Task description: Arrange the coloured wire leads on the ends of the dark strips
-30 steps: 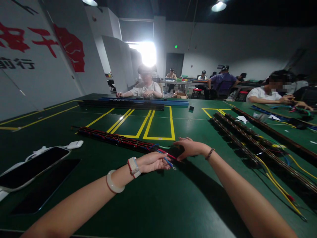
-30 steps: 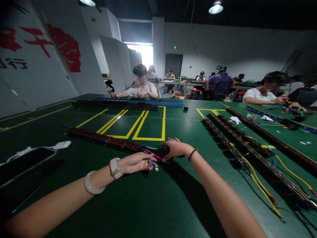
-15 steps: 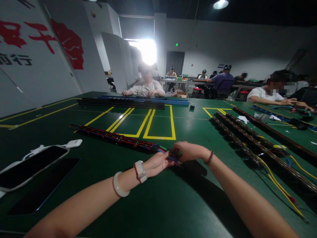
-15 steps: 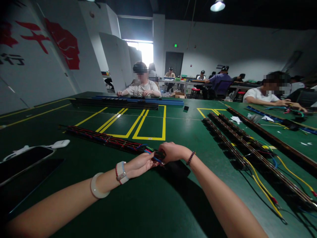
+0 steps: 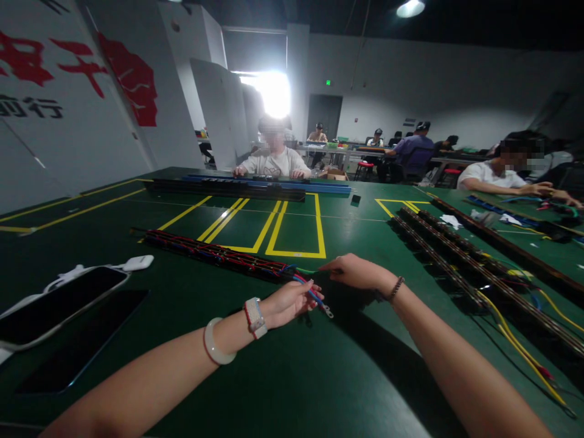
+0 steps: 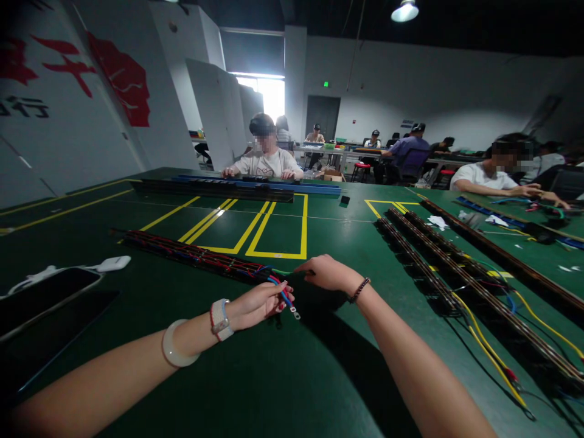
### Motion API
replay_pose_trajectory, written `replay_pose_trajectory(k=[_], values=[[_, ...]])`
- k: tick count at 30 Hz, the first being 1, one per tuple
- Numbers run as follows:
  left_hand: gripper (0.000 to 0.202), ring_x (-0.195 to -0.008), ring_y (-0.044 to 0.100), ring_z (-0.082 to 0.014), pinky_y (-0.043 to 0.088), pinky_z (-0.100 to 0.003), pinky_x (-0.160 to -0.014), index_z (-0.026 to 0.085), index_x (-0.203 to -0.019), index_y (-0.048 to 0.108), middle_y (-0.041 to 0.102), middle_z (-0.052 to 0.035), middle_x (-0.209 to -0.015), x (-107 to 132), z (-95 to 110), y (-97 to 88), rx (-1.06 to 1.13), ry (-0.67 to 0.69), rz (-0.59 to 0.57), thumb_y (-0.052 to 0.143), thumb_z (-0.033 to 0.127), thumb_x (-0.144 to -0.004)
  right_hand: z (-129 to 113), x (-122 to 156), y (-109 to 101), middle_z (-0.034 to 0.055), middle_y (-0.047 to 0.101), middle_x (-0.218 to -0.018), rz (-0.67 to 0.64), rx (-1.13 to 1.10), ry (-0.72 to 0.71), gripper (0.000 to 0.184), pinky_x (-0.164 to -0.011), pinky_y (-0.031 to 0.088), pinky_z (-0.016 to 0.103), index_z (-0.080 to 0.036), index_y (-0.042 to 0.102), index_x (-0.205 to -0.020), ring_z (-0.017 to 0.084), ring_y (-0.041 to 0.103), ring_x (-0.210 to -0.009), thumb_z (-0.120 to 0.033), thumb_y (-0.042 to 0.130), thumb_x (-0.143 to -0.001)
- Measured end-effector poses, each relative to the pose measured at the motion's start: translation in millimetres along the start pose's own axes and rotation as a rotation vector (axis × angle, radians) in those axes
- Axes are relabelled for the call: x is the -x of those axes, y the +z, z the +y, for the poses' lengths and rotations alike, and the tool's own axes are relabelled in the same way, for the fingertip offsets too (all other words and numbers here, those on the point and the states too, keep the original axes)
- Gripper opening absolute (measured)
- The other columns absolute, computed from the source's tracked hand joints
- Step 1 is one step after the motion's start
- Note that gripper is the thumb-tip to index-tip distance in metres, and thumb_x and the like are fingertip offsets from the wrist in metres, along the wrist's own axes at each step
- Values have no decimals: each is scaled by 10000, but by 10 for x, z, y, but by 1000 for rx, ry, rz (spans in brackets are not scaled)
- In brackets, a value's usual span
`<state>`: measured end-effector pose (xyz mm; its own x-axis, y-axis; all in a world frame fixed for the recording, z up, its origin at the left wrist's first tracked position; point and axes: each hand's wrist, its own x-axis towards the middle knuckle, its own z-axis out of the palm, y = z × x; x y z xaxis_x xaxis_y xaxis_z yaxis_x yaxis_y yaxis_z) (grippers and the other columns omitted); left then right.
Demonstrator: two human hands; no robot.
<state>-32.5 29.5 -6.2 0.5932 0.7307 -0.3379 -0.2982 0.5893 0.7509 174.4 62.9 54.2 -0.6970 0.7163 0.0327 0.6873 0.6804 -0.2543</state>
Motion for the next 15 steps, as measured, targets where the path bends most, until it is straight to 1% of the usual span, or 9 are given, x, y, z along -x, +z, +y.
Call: replay_pose_trajectory(k=[2,4,7,9,11,13,15], values=[[161,-591,568,-79,408,-187,-543,83,-869,597,662,-84,-802,12,3,15,9,4,16,504,213,-890,12,-34,49,48,717,-915,100,178,11,406,-901,423,371,-270,644,-1140,185,647,-836,-79,504,-810],[179,-596,570,-79,407,-186,-538,84,-896,601,668,-91,-833,12,1,14,-3,13,13,498,230,-894,28,-71,103,36,717,-863,179,327,2,449,-1015,335,450,-285,658,-1113,186,642,-840,-20,499,-788],[237,-586,570,-78,393,-182,-513,90,-914,609,671,-90,-835,-6,-5,-17,-30,-6,-6,482,290,-904,86,-102,189,9,710,-859,262,441,-69,441,-1110,208,494,-295,660,-1098,181,628,-893,-12,502,-798],[252,-560,557,-72,376,-178,-494,93,-889,614,670,-85,-806,-23,-9,-44,-37,-14,-15,489,311,-899,142,-101,257,8,706,-894,309,461,-128,407,-1130,191,487,-283,643,-1128,185,610,-964,-47,501,-828],[244,-559,555,-73,376,-177,-498,89,-852,616,667,-86,-782,-38,-13,-63,-30,-6,-30,503,302,-893,200,-91,335,29,699,-961,352,459,-179,394,-1135,205,480,-253,612,-1179,195,574,-1060,-70,490,-852],[241,-577,566,-81,386,-179,-513,84,-830,616,664,-91,-765,-46,-14,-72,-19,5,-48,506,289,-891,247,-86,416,55,687,-1022,378,453,-206,392,-1131,229,478,-220,586,-1216,205,539,-1128,-80,474,-868],[235,-588,575,-86,392,-180,-517,82,-824,614,661,-91,-754,-45,-12,-72,-18,3,-60,505,280,-891,276,-96,489,69,685,-1036,380,466,-207,379,-1127,249,475,-193,581,-1222,211,526,-1153,-88,466,-877]])
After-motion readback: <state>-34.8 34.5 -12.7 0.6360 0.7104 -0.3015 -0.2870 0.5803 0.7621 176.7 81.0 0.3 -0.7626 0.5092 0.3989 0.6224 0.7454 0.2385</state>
